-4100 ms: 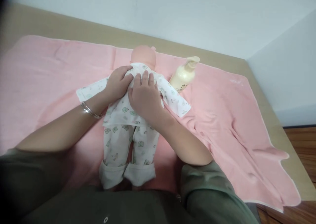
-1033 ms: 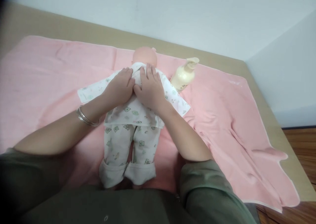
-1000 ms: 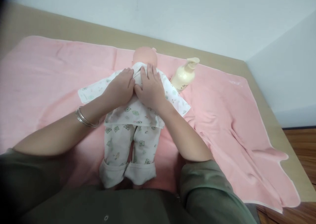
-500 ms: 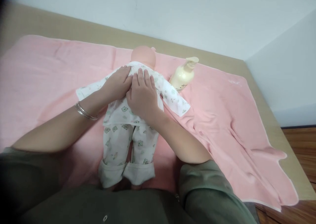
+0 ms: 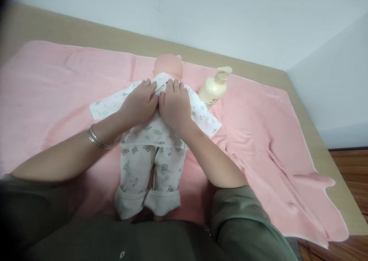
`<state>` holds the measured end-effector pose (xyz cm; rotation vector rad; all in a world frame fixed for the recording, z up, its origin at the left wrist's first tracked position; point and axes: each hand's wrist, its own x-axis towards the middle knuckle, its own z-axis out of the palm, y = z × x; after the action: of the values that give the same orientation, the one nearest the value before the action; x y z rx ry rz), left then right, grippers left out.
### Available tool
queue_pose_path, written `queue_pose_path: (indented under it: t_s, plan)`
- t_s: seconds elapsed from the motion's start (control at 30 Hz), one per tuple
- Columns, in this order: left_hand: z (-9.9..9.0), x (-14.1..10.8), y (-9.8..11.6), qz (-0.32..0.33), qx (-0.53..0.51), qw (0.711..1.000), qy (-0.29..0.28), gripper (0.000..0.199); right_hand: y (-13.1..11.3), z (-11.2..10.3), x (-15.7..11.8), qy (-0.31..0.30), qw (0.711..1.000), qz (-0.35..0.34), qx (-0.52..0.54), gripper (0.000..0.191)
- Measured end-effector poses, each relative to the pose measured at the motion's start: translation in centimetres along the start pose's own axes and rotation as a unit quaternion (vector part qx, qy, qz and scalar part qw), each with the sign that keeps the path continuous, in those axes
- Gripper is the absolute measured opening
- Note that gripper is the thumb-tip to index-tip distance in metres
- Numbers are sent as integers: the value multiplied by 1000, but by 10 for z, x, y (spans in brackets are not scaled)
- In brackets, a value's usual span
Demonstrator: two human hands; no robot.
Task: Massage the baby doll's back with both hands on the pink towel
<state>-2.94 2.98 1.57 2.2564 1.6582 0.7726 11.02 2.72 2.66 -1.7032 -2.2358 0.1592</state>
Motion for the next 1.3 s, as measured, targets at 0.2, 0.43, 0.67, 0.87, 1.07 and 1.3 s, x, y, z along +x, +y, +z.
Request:
queue_pose_path:
  t_s: [0.2,0.43,0.67,0.87,1.07,1.3]
  plan:
    - [7,16,-19,-34,-67,997,28,43,-26,-3,-26,-15,999,-36,-34,62]
    - [20,13,-24,-56,-100,992,55,56,-5,-3,0,-42,998,-44,26,62]
    - [19,10,-23,-56,-91,993,55,54,15,-1,21,-32,998,30,34,63]
    - [20,9,-24,-48,-96,992,65,52,11,-24,8,47,998,1,43,63]
    - [16,8,-20,-52,-93,993,42,52,10,-7,2,98,993,-45,51,60]
    - [18,7,-25,-18,-98,994,47,48,2,0,-2,62,994,-65,70,57]
